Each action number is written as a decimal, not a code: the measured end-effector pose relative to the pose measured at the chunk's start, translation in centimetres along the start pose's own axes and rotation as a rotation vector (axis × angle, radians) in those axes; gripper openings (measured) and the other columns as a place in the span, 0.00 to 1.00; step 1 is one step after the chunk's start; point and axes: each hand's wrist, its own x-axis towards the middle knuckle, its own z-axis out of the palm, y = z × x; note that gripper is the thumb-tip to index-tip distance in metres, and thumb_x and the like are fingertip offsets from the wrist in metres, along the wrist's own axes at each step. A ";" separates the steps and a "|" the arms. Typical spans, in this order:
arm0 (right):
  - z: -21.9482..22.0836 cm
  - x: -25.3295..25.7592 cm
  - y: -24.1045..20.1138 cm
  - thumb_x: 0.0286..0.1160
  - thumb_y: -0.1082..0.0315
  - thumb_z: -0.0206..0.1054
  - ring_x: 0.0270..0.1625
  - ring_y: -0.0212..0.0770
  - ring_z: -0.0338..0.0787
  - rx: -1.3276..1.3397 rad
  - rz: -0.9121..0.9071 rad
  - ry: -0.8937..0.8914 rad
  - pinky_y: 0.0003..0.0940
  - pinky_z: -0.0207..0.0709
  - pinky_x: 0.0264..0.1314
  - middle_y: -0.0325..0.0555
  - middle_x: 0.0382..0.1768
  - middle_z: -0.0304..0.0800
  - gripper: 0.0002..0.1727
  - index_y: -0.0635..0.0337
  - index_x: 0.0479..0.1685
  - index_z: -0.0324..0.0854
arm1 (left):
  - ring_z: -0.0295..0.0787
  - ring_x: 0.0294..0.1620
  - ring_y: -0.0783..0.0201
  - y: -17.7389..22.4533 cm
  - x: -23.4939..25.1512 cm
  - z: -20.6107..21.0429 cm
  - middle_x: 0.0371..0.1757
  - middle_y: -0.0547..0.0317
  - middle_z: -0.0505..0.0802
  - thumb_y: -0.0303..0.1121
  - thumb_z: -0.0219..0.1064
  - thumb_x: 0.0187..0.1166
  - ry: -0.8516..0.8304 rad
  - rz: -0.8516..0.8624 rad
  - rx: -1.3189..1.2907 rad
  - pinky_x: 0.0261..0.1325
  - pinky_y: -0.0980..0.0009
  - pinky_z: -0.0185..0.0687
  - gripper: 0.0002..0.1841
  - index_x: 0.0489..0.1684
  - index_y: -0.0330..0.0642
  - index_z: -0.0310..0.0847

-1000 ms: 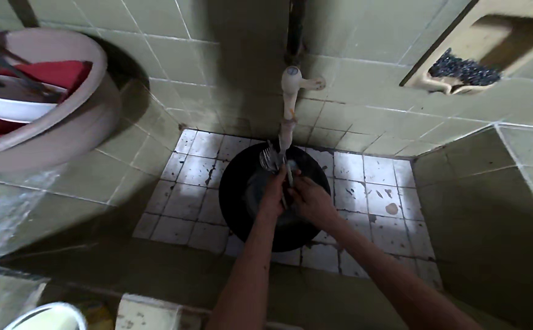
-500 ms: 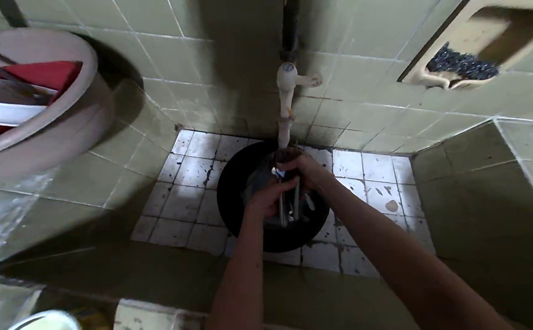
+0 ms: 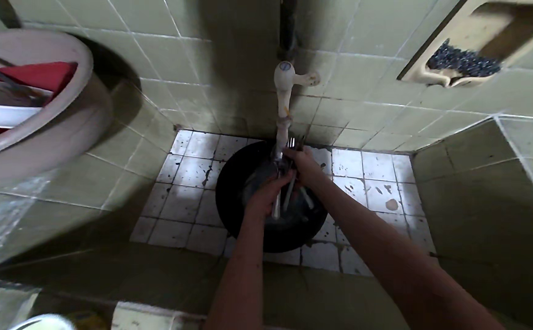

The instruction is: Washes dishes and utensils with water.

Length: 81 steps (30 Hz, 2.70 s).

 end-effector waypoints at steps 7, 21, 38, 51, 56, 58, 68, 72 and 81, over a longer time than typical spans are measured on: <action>0.5 -0.6 -1.5 0.83 0.64 0.67 0.37 0.30 0.87 -0.202 0.003 -0.281 0.29 0.84 0.44 0.40 0.37 0.88 0.11 0.61 0.54 0.80 | 0.91 0.41 0.68 -0.3 0.0 -0.8 0.46 0.59 0.91 0.36 0.53 0.92 -0.059 -0.006 -0.044 0.46 0.72 0.89 0.13 0.66 0.44 0.75; -0.6 0.9 -0.5 0.71 0.76 0.64 0.34 0.35 0.91 0.067 0.115 -0.537 0.30 0.88 0.37 0.42 0.37 0.91 0.16 0.58 0.58 0.76 | 0.89 0.29 0.66 -0.8 0.7 -2.1 0.33 0.58 0.89 0.48 0.38 0.95 -0.212 -0.068 -0.255 0.34 0.70 0.90 0.24 0.54 0.43 0.79; -1.6 0.2 0.1 0.79 0.73 0.66 0.34 0.34 0.87 -0.035 0.107 -0.245 0.32 0.85 0.35 0.44 0.41 0.87 0.21 0.56 0.70 0.72 | 0.90 0.41 0.64 -0.4 0.8 -0.5 0.46 0.55 0.92 0.38 0.57 0.90 0.013 -0.059 -0.043 0.43 0.69 0.88 0.15 0.67 0.43 0.76; -1.1 -0.8 -1.6 0.75 0.79 0.66 0.39 0.34 0.89 -0.084 0.121 -0.304 0.32 0.86 0.43 0.44 0.42 0.89 0.19 0.58 0.64 0.78 | 0.85 0.48 0.66 0.2 -0.2 -0.3 0.53 0.56 0.88 0.51 0.50 0.92 0.024 -0.078 0.053 0.49 0.66 0.84 0.23 0.74 0.48 0.70; 0.4 -1.0 -1.2 0.64 0.80 0.75 0.35 0.36 0.89 -0.093 0.044 -0.167 0.33 0.86 0.40 0.47 0.35 0.90 0.15 0.65 0.49 0.81 | 0.86 0.52 0.64 -0.3 0.9 -0.6 0.55 0.55 0.87 0.49 0.50 0.93 0.005 -0.074 -0.014 0.54 0.63 0.85 0.23 0.78 0.48 0.67; 0.4 -0.6 -0.9 0.71 0.76 0.74 0.36 0.34 0.89 -0.080 0.009 -0.173 0.32 0.86 0.43 0.45 0.36 0.90 0.11 0.65 0.49 0.82 | 0.86 0.52 0.63 -0.3 1.1 -1.1 0.56 0.53 0.88 0.49 0.51 0.92 0.035 -0.076 0.023 0.53 0.63 0.85 0.23 0.77 0.46 0.69; -0.1 -0.3 -1.1 0.75 0.69 0.73 0.40 0.34 0.89 -0.083 0.108 -0.182 0.33 0.86 0.47 0.44 0.40 0.91 0.13 0.63 0.55 0.82 | 0.87 0.50 0.67 0.2 0.2 -0.6 0.54 0.57 0.89 0.43 0.55 0.92 -0.004 -0.049 0.024 0.52 0.67 0.86 0.20 0.78 0.49 0.66; 0.7 -0.6 -1.0 0.89 0.56 0.59 0.39 0.32 0.87 -0.208 0.098 -0.225 0.31 0.84 0.44 0.42 0.40 0.86 0.17 0.58 0.63 0.76 | 0.90 0.47 0.63 -0.2 1.2 -1.3 0.49 0.56 0.91 0.52 0.46 0.93 -0.065 -0.043 -0.074 0.50 0.65 0.89 0.24 0.71 0.45 0.73; -0.4 -3.6 0.6 0.92 0.54 0.55 0.66 0.49 0.86 -0.563 -0.234 -0.215 0.49 0.78 0.70 0.60 0.67 0.84 0.28 0.64 0.82 0.69 | 0.87 0.39 0.65 -0.6 1.9 -0.3 0.43 0.54 0.88 0.23 0.59 0.84 0.243 0.116 -0.377 0.42 0.68 0.86 0.13 0.63 0.39 0.72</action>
